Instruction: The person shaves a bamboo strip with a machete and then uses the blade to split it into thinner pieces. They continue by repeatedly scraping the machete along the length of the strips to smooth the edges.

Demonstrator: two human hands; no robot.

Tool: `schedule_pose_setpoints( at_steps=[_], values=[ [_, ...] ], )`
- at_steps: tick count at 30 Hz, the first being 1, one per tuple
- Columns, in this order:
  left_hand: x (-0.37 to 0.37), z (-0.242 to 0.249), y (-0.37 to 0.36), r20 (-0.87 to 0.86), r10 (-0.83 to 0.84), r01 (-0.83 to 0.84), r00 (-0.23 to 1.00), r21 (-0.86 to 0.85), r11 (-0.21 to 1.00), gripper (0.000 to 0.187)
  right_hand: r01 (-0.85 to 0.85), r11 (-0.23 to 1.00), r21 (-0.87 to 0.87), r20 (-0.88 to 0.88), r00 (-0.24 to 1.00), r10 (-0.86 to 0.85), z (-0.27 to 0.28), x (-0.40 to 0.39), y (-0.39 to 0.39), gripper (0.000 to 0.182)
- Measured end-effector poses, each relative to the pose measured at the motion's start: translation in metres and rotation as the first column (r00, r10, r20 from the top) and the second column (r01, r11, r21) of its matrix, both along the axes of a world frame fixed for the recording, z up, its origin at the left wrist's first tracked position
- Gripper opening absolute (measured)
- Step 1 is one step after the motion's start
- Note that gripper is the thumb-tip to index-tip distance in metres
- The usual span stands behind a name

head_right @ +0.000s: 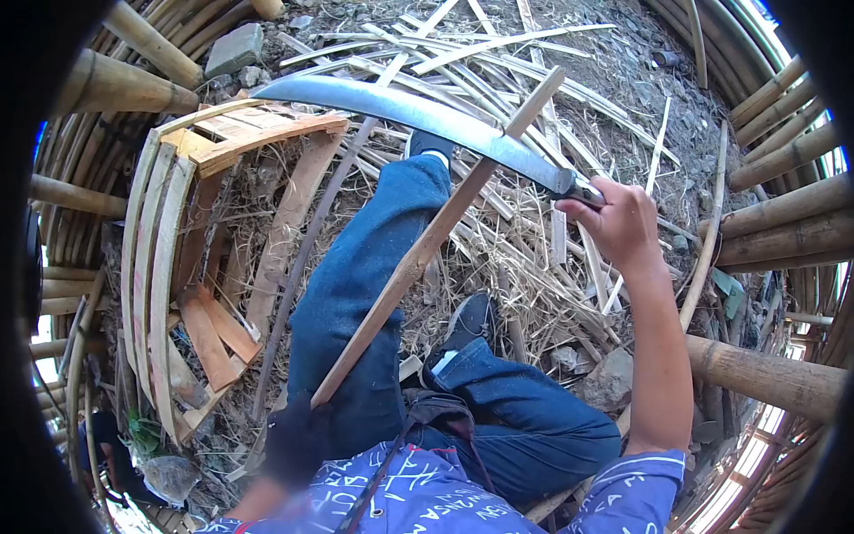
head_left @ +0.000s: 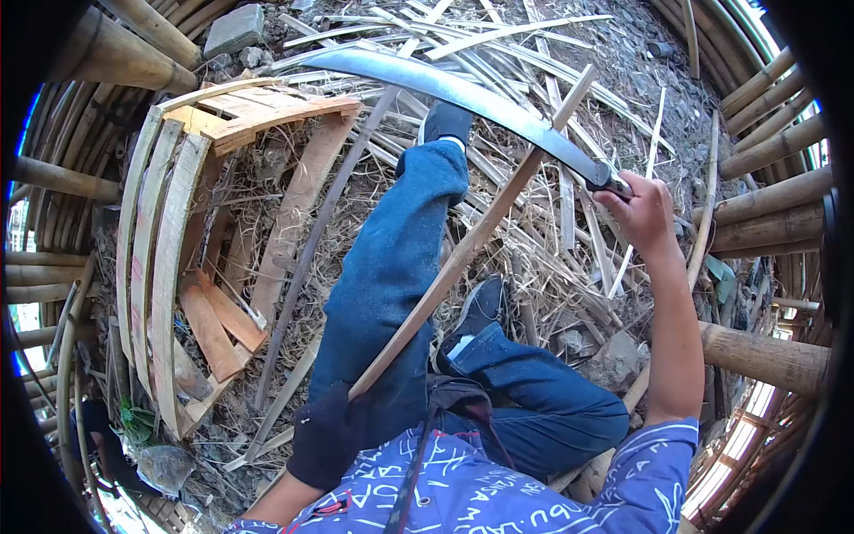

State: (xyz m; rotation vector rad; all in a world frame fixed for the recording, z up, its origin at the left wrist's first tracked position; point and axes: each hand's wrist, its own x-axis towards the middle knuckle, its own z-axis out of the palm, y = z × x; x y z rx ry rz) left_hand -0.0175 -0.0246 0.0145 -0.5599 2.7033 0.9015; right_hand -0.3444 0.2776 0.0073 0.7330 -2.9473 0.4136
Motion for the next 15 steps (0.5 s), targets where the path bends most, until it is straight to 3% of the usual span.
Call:
schedule_pose_setpoints(
  at_steps=[5, 7, 8, 9, 11, 14, 15],
  values=[
    [-0.001, 0.0, -0.003, -0.016, -0.003, 0.003, 1.0, -0.009, 1.0, 0.014, -0.111, 0.994, 0.017, -0.03, 0.993, 0.111, 0.0, 0.005, -0.001, 0.063],
    [-0.002, -0.001, -0.002, -0.079, 0.041, -0.044, 0.996, -0.039, 0.998, 0.013, -0.11, 0.96, -0.257, 0.093, 0.986, 0.138, 0.01, 0.027, -0.016, 0.055],
    [-0.002, -0.002, -0.003, -0.083, 0.037, -0.04, 0.996, -0.039, 0.998, 0.013, -0.111, 0.972, -0.207, 0.181, 0.972, 0.15, 0.01, 0.035, -0.016, 0.049],
    [-0.001, -0.004, -0.005, -0.037, 0.032, -0.034, 0.999, -0.039, 0.999, 0.013, -0.16, 0.945, -0.286, 0.136, 0.969, 0.205, 0.007, 0.045, -0.022, 0.048],
    [0.001, -0.007, -0.006, 0.006, 0.019, -0.019, 1.0, -0.035, 0.999, 0.012, -0.275, 0.944, -0.182, 0.02, 0.959, 0.283, 0.018, 0.062, -0.039, 0.045],
    [0.01, -0.014, -0.006, 0.008, 0.007, -0.006, 1.0, -0.055, 0.998, 0.013, -0.278, 0.959, -0.058, 0.07, 0.957, 0.282, 0.022, 0.051, -0.034, 0.041],
    [0.012, -0.018, -0.007, -0.022, 0.018, -0.019, 1.0, -0.05, 0.999, 0.012, -0.244, 0.966, -0.09, -0.009, 0.97, 0.244, 0.021, 0.04, -0.03, 0.044]
  ],
)
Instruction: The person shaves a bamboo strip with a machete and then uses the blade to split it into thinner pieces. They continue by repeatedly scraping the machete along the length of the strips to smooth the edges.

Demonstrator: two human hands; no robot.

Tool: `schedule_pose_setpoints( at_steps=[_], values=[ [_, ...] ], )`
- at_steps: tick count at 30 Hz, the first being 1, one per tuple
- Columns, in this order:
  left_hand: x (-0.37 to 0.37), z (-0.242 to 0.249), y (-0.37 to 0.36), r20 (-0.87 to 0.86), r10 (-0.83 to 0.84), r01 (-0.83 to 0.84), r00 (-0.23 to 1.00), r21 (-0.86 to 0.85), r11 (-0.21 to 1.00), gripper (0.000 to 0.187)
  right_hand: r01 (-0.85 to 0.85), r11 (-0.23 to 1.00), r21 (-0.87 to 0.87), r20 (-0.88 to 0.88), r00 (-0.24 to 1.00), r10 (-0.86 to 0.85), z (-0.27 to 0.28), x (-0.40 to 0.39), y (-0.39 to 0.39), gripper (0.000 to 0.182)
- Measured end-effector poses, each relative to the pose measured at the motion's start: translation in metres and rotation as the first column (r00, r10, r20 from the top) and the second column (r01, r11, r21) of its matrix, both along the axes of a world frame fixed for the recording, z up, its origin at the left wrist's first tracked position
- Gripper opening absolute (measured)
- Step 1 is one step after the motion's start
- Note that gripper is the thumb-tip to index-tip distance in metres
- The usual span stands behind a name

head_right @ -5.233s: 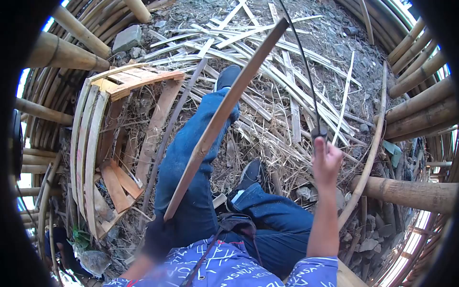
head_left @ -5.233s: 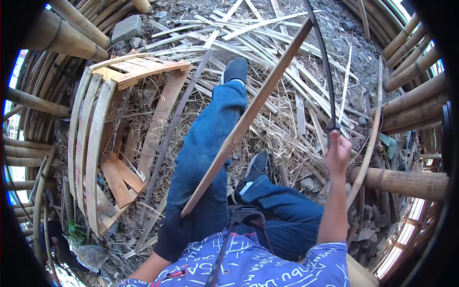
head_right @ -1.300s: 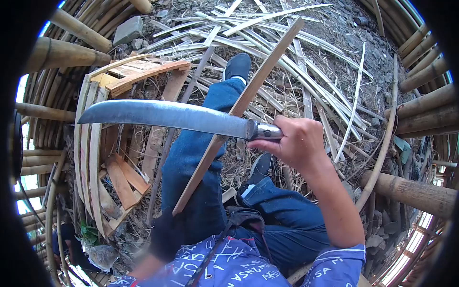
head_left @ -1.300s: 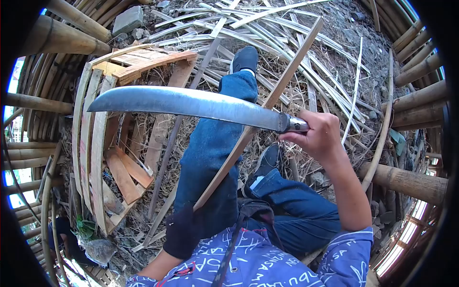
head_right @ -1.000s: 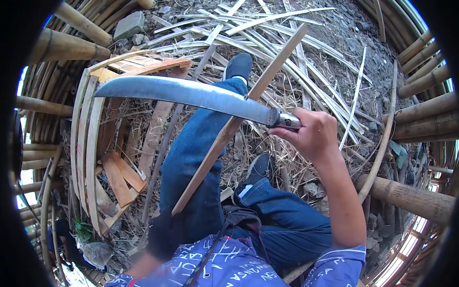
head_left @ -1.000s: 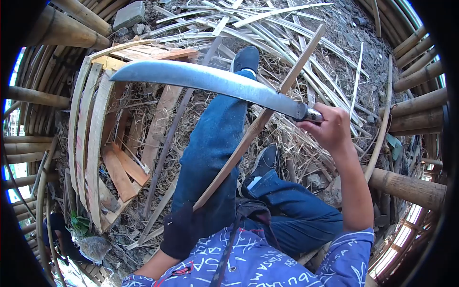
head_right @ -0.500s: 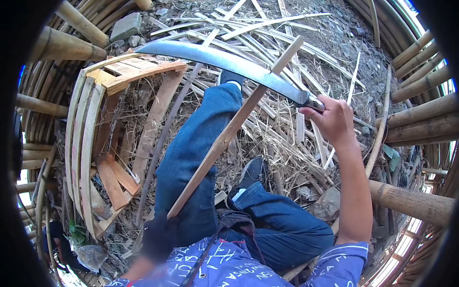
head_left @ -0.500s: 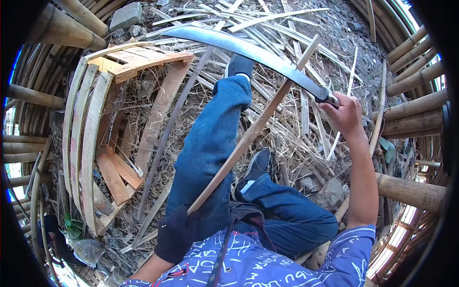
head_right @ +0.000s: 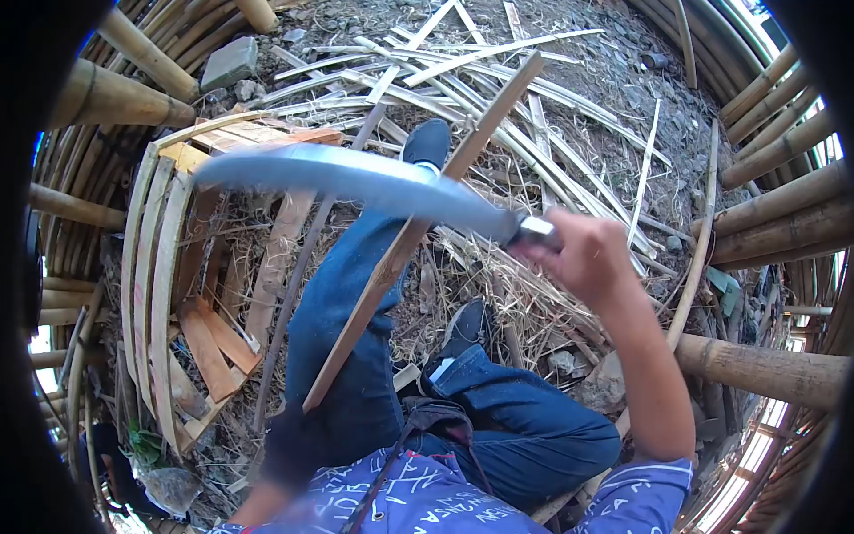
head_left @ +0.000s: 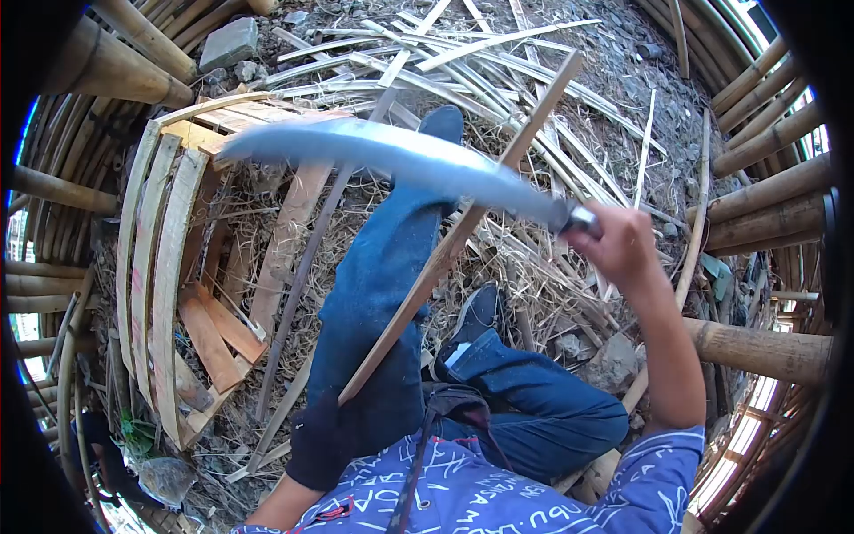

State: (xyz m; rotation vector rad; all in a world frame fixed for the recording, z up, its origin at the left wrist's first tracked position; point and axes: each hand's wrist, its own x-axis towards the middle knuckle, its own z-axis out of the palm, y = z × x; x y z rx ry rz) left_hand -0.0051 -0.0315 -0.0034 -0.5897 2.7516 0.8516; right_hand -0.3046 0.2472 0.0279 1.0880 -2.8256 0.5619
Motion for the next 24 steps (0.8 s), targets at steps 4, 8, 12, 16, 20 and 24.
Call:
schedule_pose_setpoints(
  at_steps=[4, 8, 12, 16, 20, 24],
  values=[
    [-0.008, 0.006, 0.004, -0.014, -0.011, 0.01, 1.0, -0.036, 0.999, 0.012, 0.229, 0.973, 0.037, 0.192, 0.954, -0.232, -0.006, -0.031, 0.023, 0.054],
    [-0.004, 0.007, 0.0, 0.168, 0.13, -0.145, 0.977, 0.081, 0.986, 0.024, 0.147, 0.982, -0.117, 0.239, 0.964, -0.116, 0.008, -0.002, 0.01, 0.055],
    [-0.008, 0.009, 0.002, 0.079, 0.054, -0.058, 0.995, 0.046, 0.997, 0.019, 0.241, 0.969, 0.054, 0.044, 0.969, -0.243, 0.005, -0.033, 0.024, 0.057],
    [-0.011, 0.015, 0.003, -0.019, 0.003, -0.004, 1.0, -0.042, 0.999, 0.014, 0.246, 0.968, -0.054, 0.15, 0.96, -0.236, -0.004, -0.034, 0.025, 0.058],
    [0.006, -0.012, -0.009, -0.023, -0.132, 0.127, 0.991, -0.154, 0.98, 0.016, -0.011, 1.0, 0.021, 0.028, 1.0, 0.011, 0.012, -0.013, 0.019, 0.06],
    [0.008, -0.009, -0.008, 0.02, -0.142, 0.144, 0.99, -0.119, 0.982, 0.015, 0.353, 0.935, 0.039, 0.008, 0.936, -0.353, 0.003, -0.058, 0.037, 0.061]
  ],
)
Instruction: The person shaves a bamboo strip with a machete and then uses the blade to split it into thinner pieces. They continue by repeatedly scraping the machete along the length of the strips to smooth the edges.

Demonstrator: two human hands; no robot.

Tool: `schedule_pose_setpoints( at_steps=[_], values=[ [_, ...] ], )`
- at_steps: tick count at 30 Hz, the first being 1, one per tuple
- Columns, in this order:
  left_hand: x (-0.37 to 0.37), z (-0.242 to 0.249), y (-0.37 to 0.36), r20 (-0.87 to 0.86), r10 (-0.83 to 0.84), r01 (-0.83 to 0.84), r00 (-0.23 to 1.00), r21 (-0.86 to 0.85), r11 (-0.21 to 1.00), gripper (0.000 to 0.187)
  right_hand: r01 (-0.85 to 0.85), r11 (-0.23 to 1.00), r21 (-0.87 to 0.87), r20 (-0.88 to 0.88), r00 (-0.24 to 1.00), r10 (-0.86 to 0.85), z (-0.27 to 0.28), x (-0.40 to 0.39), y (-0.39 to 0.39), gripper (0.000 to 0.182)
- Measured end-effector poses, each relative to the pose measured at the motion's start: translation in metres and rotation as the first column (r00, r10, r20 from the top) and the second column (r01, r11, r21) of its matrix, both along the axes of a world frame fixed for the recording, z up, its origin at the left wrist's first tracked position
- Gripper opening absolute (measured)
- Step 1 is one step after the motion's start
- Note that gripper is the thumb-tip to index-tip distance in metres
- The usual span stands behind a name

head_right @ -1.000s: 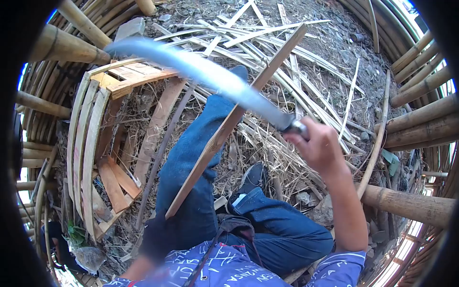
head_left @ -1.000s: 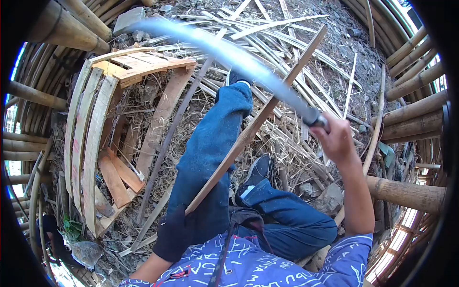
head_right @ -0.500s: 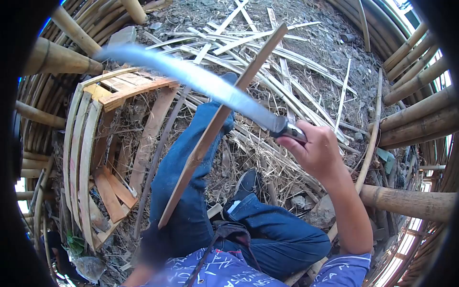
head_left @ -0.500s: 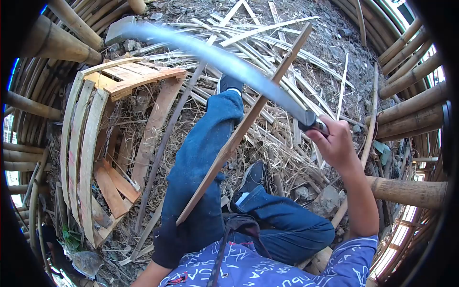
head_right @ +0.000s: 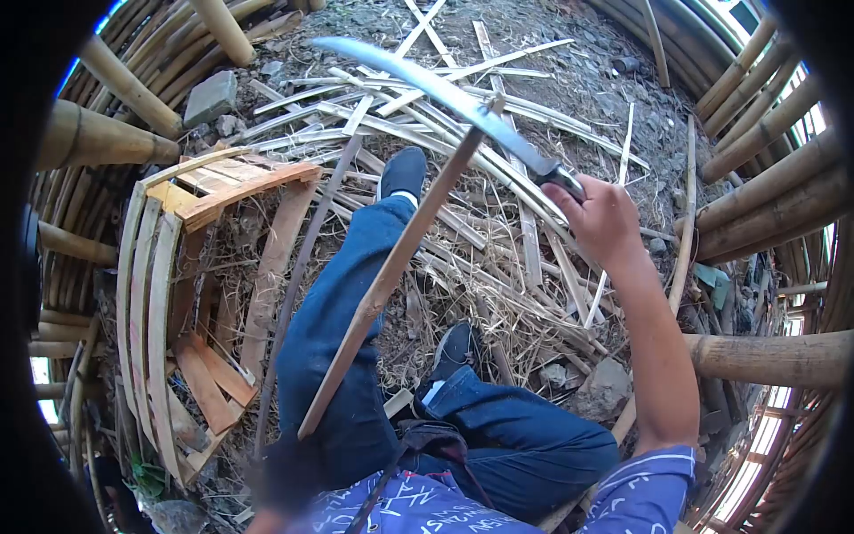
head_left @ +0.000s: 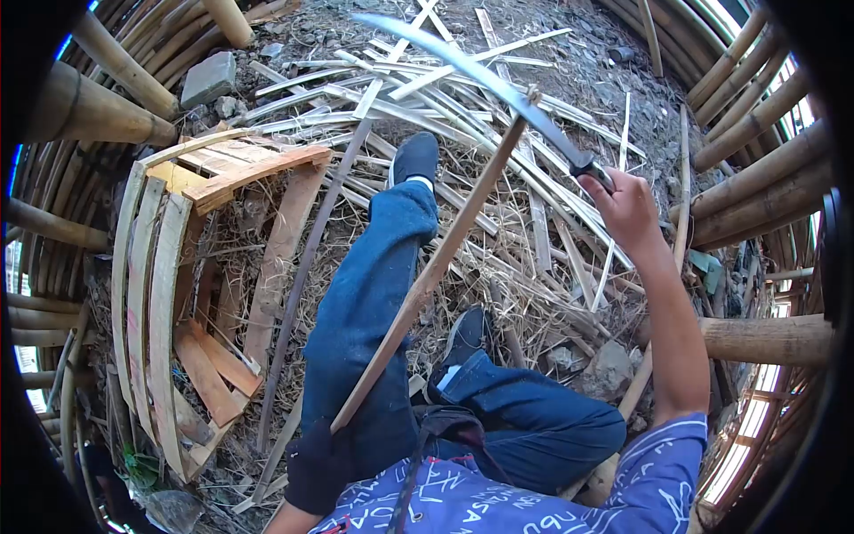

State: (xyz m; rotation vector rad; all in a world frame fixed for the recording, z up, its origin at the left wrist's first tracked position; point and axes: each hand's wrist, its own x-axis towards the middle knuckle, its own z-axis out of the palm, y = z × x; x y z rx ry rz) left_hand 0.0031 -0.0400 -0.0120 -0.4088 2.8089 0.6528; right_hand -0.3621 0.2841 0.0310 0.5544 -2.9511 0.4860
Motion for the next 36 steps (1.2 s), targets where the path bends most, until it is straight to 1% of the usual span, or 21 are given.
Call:
schedule_pose_setpoints(
  at_steps=[2, 4, 6, 8, 9, 10, 12, 13, 14, 16, 20, 22, 23, 25, 26, 27, 29, 31, 33, 34, 36],
  values=[
    [-0.001, -0.001, 0.0, 0.002, 0.002, -0.001, 1.0, -0.021, 1.0, 0.015, -0.023, 0.999, -0.037, -0.018, 1.0, 0.022, -0.003, 0.005, -0.002, 0.061],
    [-0.001, 0.001, 0.004, -0.07, 0.13, -0.131, 0.989, 0.004, 0.991, 0.017, -0.075, 0.981, -0.18, 0.103, 0.99, 0.095, 0.006, 0.025, -0.016, 0.06],
    [-0.003, -0.005, 0.0, -0.078, 0.108, -0.108, 0.991, 0.006, 0.994, 0.018, -0.248, 0.965, -0.083, -0.038, 0.969, 0.246, 0.019, 0.039, -0.023, 0.06],
    [0.001, -0.004, -0.002, -0.067, 0.072, -0.071, 0.995, 0.015, 0.997, 0.019, -0.185, 0.978, 0.092, -0.078, 0.978, 0.192, 0.005, 0.018, -0.012, 0.061],
    [0.0, -0.001, -0.002, -0.019, 0.034, -0.034, 0.999, 0.005, 0.999, 0.019, -0.03, 0.996, 0.09, 0.046, 0.999, 0.026, 0.001, 0.004, -0.006, 0.064],
    [-0.001, 0.002, -0.002, 0.028, 0.007, -0.006, 1.0, -0.005, 1.0, 0.019, 0.099, 0.988, 0.116, 0.02, 0.995, -0.102, -0.001, -0.008, -0.004, 0.068],
    [-0.015, 0.017, 0.006, 0.033, 0.095, -0.095, 0.995, -0.007, 0.995, 0.02, 0.206, 0.977, -0.053, 0.007, 0.978, -0.206, -0.012, -0.025, 0.003, 0.07],
    [-0.023, 0.023, 0.009, 0.04, 0.176, -0.176, 0.983, -0.011, 0.984, 0.02, 0.26, 0.957, -0.128, 0.123, 0.962, -0.244, -0.012, -0.022, -0.003, 0.07],
    [-0.029, 0.027, 0.01, 0.031, 0.185, -0.184, 0.982, -0.018, 0.983, 0.02, 0.234, 0.946, -0.226, 0.176, 0.965, -0.196, -0.025, -0.021, -0.001, 0.072],
    [-0.037, 0.03, 0.009, 0.137, 0.241, -0.246, 0.961, 0.024, 0.969, 0.021, 0.264, 0.956, -0.126, 0.254, 0.94, -0.226, -0.039, -0.007, 0.001, 0.072],
    [-0.018, 0.007, -0.003, 0.107, 0.197, -0.207, 0.975, 0.096, 0.974, 0.022, 0.306, 0.94, -0.15, 0.454, 0.866, -0.209, -0.084, 0.046, -0.006, 0.071],
    [-0.029, 0.022, -0.003, 0.216, 0.189, -0.2, 0.958, 0.029, 0.979, 0.017, 0.418, 0.866, -0.274, 0.561, 0.801, -0.209, -0.118, 0.077, -0.003, 0.067],
    [-0.033, 0.023, -0.008, 0.217, 0.206, -0.215, 0.954, 0.019, 0.976, 0.017, 0.538, 0.783, -0.314, 0.668, 0.711, -0.221, -0.131, 0.093, -0.003, 0.064],
    [-0.037, 0.024, -0.02, 0.146, -0.16, 0.156, 0.976, 0.036, 0.987, 0.018, 0.722, 0.615, -0.316, 0.813, 0.54, -0.216, -0.14, 0.126, -0.008, 0.057],
    [-0.038, 0.024, -0.024, 0.154, -0.146, 0.144, 0.977, 0.028, 0.989, 0.018, 0.788, 0.539, -0.298, 0.855, 0.471, -0.217, -0.138, 0.141, -0.013, 0.054],
    [-0.04, 0.023, -0.027, 0.138, -0.221, 0.216, 0.965, 0.053, 0.975, 0.018, 0.785, 0.542, -0.3, 0.858, 0.47, -0.206, -0.142, 0.154, -0.014, 0.054],
    [-0.039, 0.017, -0.032, 0.124, -0.302, 0.294, 0.945, 0.078, 0.953, 0.018, 0.865, 0.347, -0.363, 0.882, 0.439, -0.17, -0.147, 0.177, -0.012, 0.055],
    [-0.039, 0.011, -0.037, -0.226, -0.385, 0.42, 0.895, 0.137, 0.897, 0.011, 0.871, 0.267, -0.413, 0.876, 0.46, -0.145, -0.141, 0.189, -0.014, 0.055],
    [-0.042, 0.018, -0.03, -0.286, -0.377, 0.421, 0.881, 0.108, 0.901, 0.01, 0.859, 0.129, -0.495, 0.857, 0.507, -0.089, -0.13, 0.197, -0.021, 0.057],
    [-0.044, 0.022, -0.027, -0.349, -0.358, 0.408, 0.866, 0.08, 0.909, 0.009, 0.859, 0.124, -0.496, 0.857, 0.507, -0.086, -0.125, 0.198, -0.023, 0.057],
    [-0.04, 0.018, -0.031, -0.315, -0.346, 0.406, 0.884, 0.145, 0.902, 0.009, 0.792, 0.039, -0.61, 0.792, 0.61, 0.011, -0.114, 0.202, -0.027, 0.057]
  ],
)
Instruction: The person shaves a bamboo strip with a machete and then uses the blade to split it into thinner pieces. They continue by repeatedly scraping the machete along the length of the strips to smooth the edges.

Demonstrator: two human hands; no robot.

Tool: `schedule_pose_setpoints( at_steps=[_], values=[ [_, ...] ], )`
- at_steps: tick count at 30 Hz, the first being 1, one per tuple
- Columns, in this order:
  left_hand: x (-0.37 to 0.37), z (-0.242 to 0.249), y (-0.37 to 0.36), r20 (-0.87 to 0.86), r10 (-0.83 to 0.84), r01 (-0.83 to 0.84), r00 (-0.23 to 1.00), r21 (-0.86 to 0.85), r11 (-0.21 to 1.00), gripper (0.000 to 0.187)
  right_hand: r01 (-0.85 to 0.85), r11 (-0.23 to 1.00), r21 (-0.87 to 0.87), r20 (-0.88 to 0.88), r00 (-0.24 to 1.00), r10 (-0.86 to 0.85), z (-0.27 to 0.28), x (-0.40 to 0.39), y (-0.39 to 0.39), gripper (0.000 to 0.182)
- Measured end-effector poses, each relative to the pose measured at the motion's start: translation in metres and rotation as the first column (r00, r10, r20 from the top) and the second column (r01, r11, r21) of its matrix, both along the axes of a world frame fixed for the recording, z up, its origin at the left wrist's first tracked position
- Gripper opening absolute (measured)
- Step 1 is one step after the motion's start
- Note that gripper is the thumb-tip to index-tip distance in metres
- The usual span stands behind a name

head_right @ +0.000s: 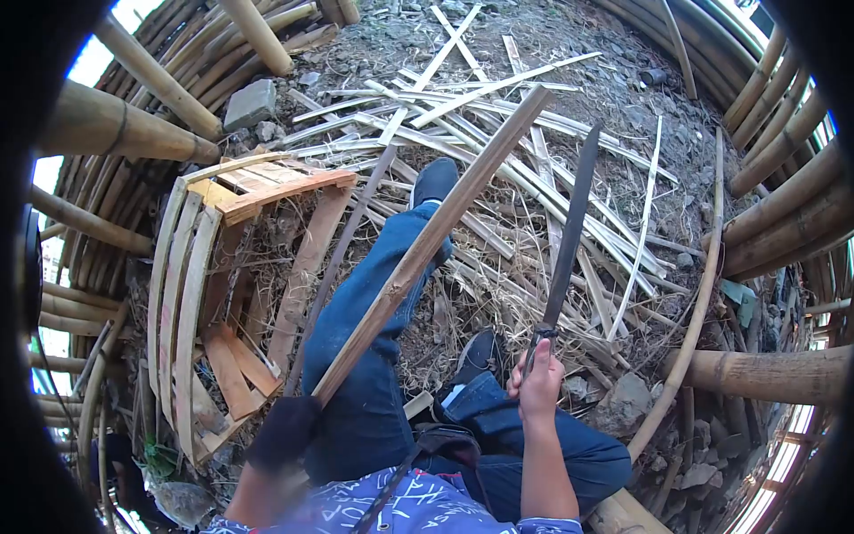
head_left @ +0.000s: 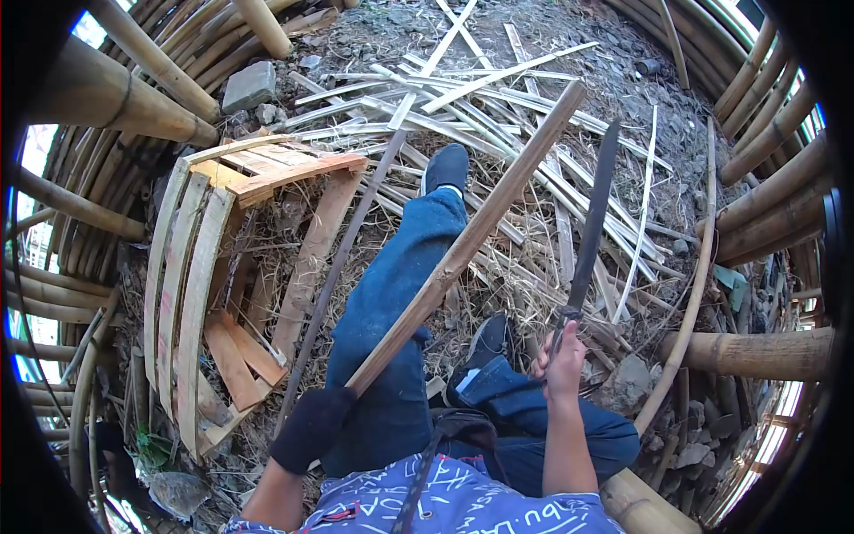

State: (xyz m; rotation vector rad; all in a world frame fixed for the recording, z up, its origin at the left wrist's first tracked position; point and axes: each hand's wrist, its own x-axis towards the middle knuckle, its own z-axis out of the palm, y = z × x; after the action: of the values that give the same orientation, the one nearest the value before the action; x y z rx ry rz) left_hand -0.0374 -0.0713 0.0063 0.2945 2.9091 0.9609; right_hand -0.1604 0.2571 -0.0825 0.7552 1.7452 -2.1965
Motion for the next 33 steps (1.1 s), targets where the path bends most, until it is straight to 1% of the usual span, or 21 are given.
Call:
schedule_pose_setpoints(
  at_steps=[2, 4, 5, 7, 8, 10, 11, 12, 13, 15, 17, 19, 20, 22, 23, 25, 26, 28, 30, 32, 33],
  values=[
    [0.001, -0.005, -0.006, 0.056, 0.003, -0.005, 0.998, 0.049, 0.999, 0.008, -0.034, 0.999, -0.036, -0.054, 0.998, 0.032, 0.008, 0.002, -0.002, 0.059],
    [-0.002, -0.01, -0.014, 0.246, -0.062, 0.048, 0.967, 0.06, 0.997, 0.011, -0.117, 0.993, 0.034, -0.2, 0.972, 0.122, 0.021, 0.002, -0.01, 0.061],
    [-0.001, -0.014, -0.016, 0.243, -0.06, 0.048, 0.968, 0.057, 0.997, 0.011, -0.169, 0.985, 0.034, -0.27, 0.947, 0.172, 0.03, 0.0, -0.014, 0.06],
    [0.003, -0.022, -0.021, 0.368, 0.03, -0.104, 0.929, 0.185, 0.977, 0.023, -0.219, 0.97, 0.109, -0.303, 0.922, 0.242, 0.048, -0.005, -0.023, 0.059],
    [0.003, -0.027, -0.02, 0.367, 0.023, -0.097, 0.93, 0.184, 0.978, 0.023, -0.264, 0.946, 0.189, -0.327, 0.891, 0.314, 0.053, -0.009, -0.026, 0.057],
    [0.003, -0.034, -0.018, 0.0, -0.017, 0.017, 1.0, 0.076, 0.997, 0.041, -0.283, 0.927, 0.246, -0.358, 0.862, 0.359, 0.06, -0.022, -0.029, 0.054],
    [0.003, -0.031, -0.016, -0.003, -0.024, 0.024, 1.0, 0.074, 0.997, 0.041, -0.281, 0.831, 0.48, -0.409, 0.766, 0.495, 0.068, -0.031, -0.032, 0.054],
    [0.002, -0.025, -0.013, 0.2, 0.083, -0.113, 0.976, 0.146, 0.983, 0.043, -0.232, 0.691, 0.684, -0.413, 0.658, 0.63, 0.076, -0.039, -0.035, 0.053],
    [0.001, -0.02, -0.011, 0.401, 0.168, -0.26, 0.901, 0.187, 0.947, 0.046, -0.226, 0.694, 0.684, -0.415, 0.661, 0.624, 0.084, -0.046, -0.039, 0.053],
    [0.002, -0.02, -0.011, 0.39, 0.169, -0.249, 0.905, 0.164, 0.954, 0.045, -0.144, 0.437, 0.888, -0.299, 0.54, 0.786, 0.096, -0.057, -0.047, 0.054],
    [0.001, -0.016, -0.008, 0.389, 0.174, -0.244, 0.905, 0.138, 0.96, 0.043, -0.17, 0.365, 0.915, -0.23, 0.522, 0.821, 0.091, -0.072, -0.047, 0.055],
    [0.003, -0.007, -0.001, 0.575, 0.289, -0.47, 0.765, 0.192, 0.861, 0.041, -0.125, 0.177, 0.976, -0.095, 0.484, 0.87, 0.088, -0.089, -0.041, 0.057],
    [0.004, -0.002, 0.001, 0.588, 0.29, -0.478, 0.755, 0.192, 0.857, 0.041, -0.07, 0.166, 0.984, -0.111, 0.49, 0.865, 0.089, -0.097, -0.038, 0.058],
    [0.0, 0.003, 0.003, 0.722, 0.343, -0.615, 0.601, 0.143, 0.776, 0.04, -0.093, 0.165, 0.982, -0.086, 0.553, 0.828, 0.086, -0.118, -0.028, 0.056],
    [-0.001, 0.002, 0.005, 0.729, 0.342, -0.62, 0.594, 0.143, 0.771, 0.04, -0.102, 0.158, 0.982, -0.077, 0.549, 0.832, 0.085, -0.126, -0.027, 0.056],
    [-0.005, 0.001, 0.01, 0.509, 0.26, -0.406, 0.82, 0.198, 0.892, 0.039, -0.118, 0.248, 0.962, -0.131, 0.595, 0.793, 0.084, -0.136, -0.026, 0.053],
    [-0.005, 0.002, 0.011, 0.51, 0.256, -0.403, 0.821, 0.2, 0.893, 0.039, -0.118, 0.246, 0.962, -0.129, 0.597, 0.791, 0.087, -0.133, -0.027, 0.053],
    [-0.002, 0.003, 0.014, 0.658, 0.441, -0.627, 0.61, 0.061, 0.776, 0.04, -0.338, 0.342, 0.877, -0.062, 0.626, 0.777, 0.097, -0.117, -0.037, 0.053],
    [0.0, 0.001, 0.015, 0.612, 0.432, -0.583, 0.663, 0.059, 0.81, 0.04, -0.345, 0.359, 0.867, -0.102, 0.583, 0.806, 0.095, -0.107, -0.037, 0.057],
    [0.0, -0.001, 0.014, 0.562, 0.413, -0.53, 0.717, 0.053, 0.847, 0.04, -0.148, 0.096, 0.984, -0.029, 0.403, 0.915, 0.092, -0.106, -0.034, 0.06],
    [0.002, -0.002, 0.014, 0.556, 0.402, -0.51, 0.727, 0.047, 0.859, 0.04, -0.143, 0.108, 0.984, -0.039, 0.416, 0.908, 0.077, -0.114, -0.026, 0.061]
  ],
)
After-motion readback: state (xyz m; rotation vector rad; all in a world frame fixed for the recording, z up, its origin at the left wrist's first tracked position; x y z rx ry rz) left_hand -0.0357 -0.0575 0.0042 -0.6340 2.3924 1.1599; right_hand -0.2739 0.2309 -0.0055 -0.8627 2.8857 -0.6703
